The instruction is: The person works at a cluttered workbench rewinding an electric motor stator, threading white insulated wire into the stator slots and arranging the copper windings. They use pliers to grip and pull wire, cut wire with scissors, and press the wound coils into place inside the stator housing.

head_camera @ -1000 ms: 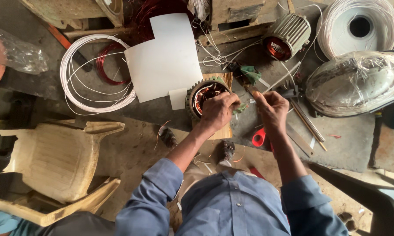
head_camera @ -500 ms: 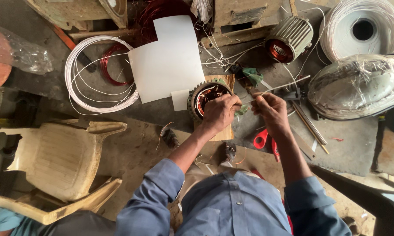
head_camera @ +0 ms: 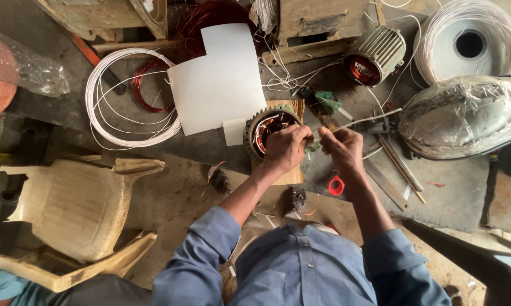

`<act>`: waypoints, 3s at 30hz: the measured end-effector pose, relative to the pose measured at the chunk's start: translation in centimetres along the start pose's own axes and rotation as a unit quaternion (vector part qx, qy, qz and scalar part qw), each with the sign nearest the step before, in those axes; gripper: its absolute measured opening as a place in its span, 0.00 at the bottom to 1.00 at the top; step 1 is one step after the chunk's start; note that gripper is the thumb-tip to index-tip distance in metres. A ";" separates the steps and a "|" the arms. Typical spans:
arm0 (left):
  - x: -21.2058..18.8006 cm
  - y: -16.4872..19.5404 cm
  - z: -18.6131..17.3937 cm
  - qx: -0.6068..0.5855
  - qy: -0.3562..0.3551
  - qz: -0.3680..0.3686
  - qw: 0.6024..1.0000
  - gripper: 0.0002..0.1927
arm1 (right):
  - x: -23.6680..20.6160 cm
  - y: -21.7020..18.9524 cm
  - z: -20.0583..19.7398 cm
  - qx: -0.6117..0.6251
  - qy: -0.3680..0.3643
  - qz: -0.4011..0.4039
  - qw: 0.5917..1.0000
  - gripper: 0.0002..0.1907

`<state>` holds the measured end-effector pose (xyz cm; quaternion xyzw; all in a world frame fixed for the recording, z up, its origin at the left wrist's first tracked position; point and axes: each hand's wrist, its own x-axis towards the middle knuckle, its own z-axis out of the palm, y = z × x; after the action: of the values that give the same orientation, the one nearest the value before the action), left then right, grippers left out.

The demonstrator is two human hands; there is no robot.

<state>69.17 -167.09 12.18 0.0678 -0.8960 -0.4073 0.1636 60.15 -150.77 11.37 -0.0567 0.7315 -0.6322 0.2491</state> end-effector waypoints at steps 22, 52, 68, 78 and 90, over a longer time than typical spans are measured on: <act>0.2 -1.1 0.4 0.026 -0.049 -0.031 0.998 0.06 | 0.2 2.9 -0.7 0.047 -0.042 0.034 0.997 0.15; 0.3 -0.4 2.8 -0.119 -0.001 0.052 0.992 0.07 | -0.6 2.3 -12.5 0.225 0.018 0.039 0.973 0.07; 0.1 -0.3 3.0 -0.121 -0.032 0.007 0.992 0.05 | -5.7 -7.9 -6.2 -0.516 0.064 -0.494 0.696 0.22; -0.3 -1.8 1.0 -0.153 -0.020 0.032 0.987 0.07 | -2.6 -4.7 -4.4 -0.456 -0.084 -0.334 0.821 0.08; 0.1 -0.9 1.2 -0.161 -0.001 0.007 0.987 0.05 | -2.6 -4.0 -3.7 -0.506 -0.085 -0.345 0.786 0.07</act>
<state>68.65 -166.86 10.84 0.0340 -0.8195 -0.5450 0.1738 59.89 -147.17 16.25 -0.4769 0.8541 -0.2073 0.0106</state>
